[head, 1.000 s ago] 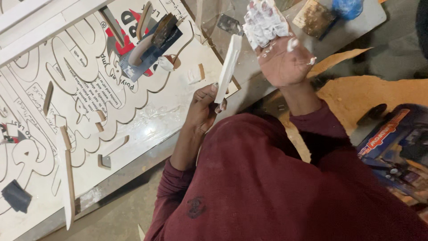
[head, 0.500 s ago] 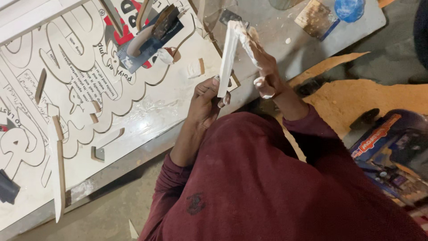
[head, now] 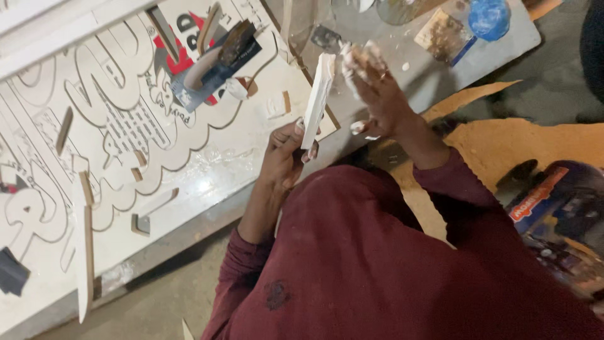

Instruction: The person applies a white paste to small wooden pieces by hand, smoothing the surface on each piece. The person handles several small wooden items one at a time, spreading the paste evenly across their surfaces.

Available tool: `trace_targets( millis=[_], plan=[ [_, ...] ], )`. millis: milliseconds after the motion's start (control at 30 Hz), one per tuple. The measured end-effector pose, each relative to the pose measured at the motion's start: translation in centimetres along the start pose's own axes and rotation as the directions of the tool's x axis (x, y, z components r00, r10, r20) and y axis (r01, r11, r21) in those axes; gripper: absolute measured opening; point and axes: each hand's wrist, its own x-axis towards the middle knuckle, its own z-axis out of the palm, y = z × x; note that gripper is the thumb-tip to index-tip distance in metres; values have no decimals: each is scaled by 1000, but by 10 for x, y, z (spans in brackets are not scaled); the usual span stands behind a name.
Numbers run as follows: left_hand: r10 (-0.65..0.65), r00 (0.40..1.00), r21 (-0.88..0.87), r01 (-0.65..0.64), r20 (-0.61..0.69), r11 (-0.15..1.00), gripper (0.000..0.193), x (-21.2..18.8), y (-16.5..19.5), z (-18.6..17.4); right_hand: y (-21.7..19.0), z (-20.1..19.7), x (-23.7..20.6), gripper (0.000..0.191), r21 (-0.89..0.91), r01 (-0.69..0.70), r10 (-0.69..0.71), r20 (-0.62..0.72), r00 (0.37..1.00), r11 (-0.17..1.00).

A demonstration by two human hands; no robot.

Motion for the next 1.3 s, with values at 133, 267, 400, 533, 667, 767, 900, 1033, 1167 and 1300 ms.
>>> trace_targets(
  millis=[133,267,400,533,667,767,900,1033,1167,1300],
  plan=[
    [-16,999,5,16,41,1000,30,-2,-1,-3,-2,-26,12,98,-155,62,-63,2,998,986],
    [-34,998,-60,31,-58,998,30,-3,1,-3,-1,-50,26,91,-723,278,-129,255,958,632],
    [-6,999,-56,4,-43,998,28,0,6,-1,4,-65,28,94,-735,307,-210,225,951,605],
    [-28,1000,-44,28,-12,999,27,2,4,1,0,-58,25,104,-215,55,-44,59,997,975],
    [-47,999,-16,47,-5,999,27,4,0,1,-19,-37,29,106,9,-6,5,62,998,1000],
    [-40,999,-14,41,19,999,21,4,-2,0,-22,-33,39,108,45,-89,85,82,993,995],
    [-51,998,15,51,42,999,25,2,-2,-1,-7,-48,51,108,110,-132,127,45,991,985],
    [-62,998,-26,63,33,998,25,0,-2,-3,0,-52,53,103,172,61,-50,-71,996,983],
    [-69,996,-42,72,59,997,27,0,-1,-6,-7,-47,41,110,88,-142,129,131,983,986],
    [-65,998,-60,66,16,996,20,4,-1,-9,-9,-48,33,103,-199,-78,110,157,982,977]
  ],
)
